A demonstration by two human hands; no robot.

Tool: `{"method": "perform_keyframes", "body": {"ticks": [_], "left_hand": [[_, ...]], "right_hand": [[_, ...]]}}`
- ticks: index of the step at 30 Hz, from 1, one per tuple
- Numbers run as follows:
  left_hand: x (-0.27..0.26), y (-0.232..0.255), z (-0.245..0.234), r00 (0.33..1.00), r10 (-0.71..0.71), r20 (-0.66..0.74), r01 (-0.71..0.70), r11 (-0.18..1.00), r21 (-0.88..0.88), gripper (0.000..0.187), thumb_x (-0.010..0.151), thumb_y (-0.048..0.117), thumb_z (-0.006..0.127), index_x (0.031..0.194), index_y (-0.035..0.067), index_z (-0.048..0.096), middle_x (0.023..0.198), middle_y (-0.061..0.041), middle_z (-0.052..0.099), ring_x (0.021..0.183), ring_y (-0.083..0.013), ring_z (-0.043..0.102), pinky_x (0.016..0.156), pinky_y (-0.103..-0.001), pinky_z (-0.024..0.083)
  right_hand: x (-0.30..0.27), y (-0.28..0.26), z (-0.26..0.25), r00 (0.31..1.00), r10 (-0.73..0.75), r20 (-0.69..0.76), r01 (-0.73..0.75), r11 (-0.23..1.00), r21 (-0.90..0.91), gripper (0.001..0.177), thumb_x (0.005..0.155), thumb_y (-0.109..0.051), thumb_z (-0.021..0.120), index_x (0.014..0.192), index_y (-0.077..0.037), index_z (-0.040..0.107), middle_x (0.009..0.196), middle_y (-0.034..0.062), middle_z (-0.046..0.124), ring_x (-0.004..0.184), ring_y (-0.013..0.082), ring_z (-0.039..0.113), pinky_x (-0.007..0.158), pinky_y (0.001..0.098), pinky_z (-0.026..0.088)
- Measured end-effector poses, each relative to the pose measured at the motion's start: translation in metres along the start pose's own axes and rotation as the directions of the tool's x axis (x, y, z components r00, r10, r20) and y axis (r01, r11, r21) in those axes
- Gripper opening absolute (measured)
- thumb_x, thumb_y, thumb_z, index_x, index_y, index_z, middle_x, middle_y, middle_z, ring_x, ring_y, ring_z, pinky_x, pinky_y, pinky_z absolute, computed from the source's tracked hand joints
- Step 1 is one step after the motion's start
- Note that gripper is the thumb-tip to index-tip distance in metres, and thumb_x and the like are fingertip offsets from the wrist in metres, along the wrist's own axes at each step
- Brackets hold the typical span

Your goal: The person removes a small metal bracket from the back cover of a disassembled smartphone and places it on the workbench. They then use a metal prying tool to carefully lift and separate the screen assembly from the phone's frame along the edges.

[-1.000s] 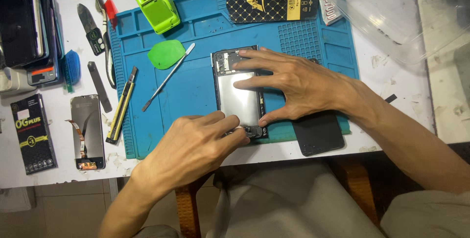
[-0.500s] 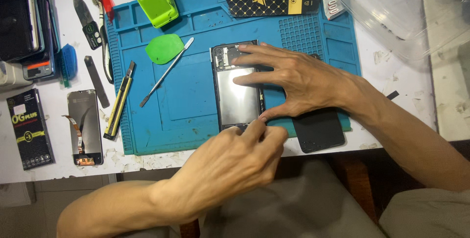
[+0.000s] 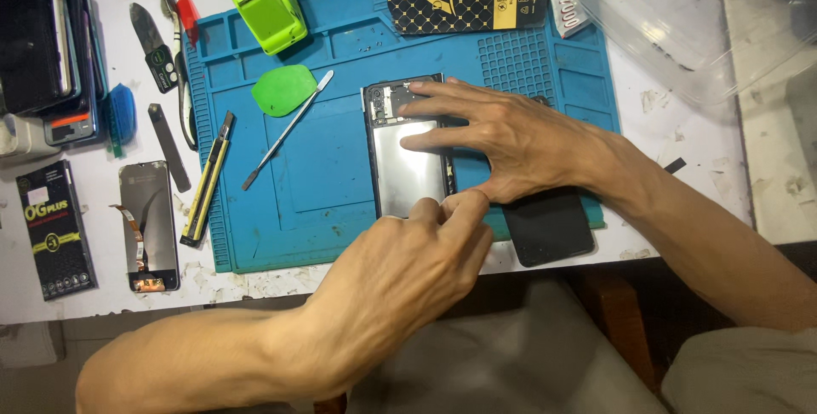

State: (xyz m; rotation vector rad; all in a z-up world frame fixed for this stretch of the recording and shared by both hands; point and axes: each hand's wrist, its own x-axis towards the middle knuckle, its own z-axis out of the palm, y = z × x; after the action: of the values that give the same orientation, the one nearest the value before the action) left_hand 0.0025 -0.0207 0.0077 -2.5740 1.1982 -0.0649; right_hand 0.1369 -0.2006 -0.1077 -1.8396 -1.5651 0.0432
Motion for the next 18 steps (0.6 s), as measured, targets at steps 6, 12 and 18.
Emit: {"method": "perform_keyframes", "body": {"ticks": [6, 12, 18], "left_hand": [[0.0027, 0.0013, 0.0017, 1.0, 0.003, 0.026, -0.005, 0.996, 0.094, 0.021, 0.091, -0.006, 0.058, 0.087, 0.012, 0.069, 0.09, -0.002, 0.05, 0.057, -0.0107, 0.048, 0.035, -0.025, 0.04], [0.003, 0.0019, 0.0021, 1.0, -0.02, -0.014, 0.021, 0.993, 0.115, 0.02, 0.091, -0.003, 0.058, 0.087, 0.015, 0.067, 0.087, -0.001, 0.051, 0.056, -0.0114, 0.05, 0.037, -0.026, 0.039], [0.0027, 0.0039, 0.004, 0.999, -0.032, -0.035, 0.035, 0.996, 0.085, 0.022, 0.09, -0.004, 0.058, 0.084, 0.017, 0.065, 0.09, -0.002, 0.05, 0.055, -0.0117, 0.048, 0.035, -0.026, 0.039]], "right_hand": [[-0.0003, -0.0003, -0.0005, 1.0, -0.001, 0.005, 0.001, 1.0, -0.006, 0.071, 0.088, -0.029, 0.085, 0.149, -0.012, 0.054, 0.16, 0.0202, 0.046, 0.157, 0.0422, 0.035, 0.127, 0.0621, 0.037], [0.0003, -0.0012, -0.0007, 1.0, 0.002, 0.001, -0.002, 1.0, -0.007, 0.069, 0.091, -0.036, 0.084, 0.148, -0.011, 0.054, 0.159, 0.0201, 0.047, 0.157, 0.0423, 0.034, 0.127, 0.0622, 0.036], [0.0011, -0.0012, -0.0003, 1.0, -0.001, -0.01, 0.001, 1.0, -0.008, 0.07, 0.092, -0.042, 0.084, 0.148, -0.012, 0.055, 0.159, 0.0203, 0.048, 0.156, 0.0424, 0.036, 0.127, 0.0619, 0.037]]}}
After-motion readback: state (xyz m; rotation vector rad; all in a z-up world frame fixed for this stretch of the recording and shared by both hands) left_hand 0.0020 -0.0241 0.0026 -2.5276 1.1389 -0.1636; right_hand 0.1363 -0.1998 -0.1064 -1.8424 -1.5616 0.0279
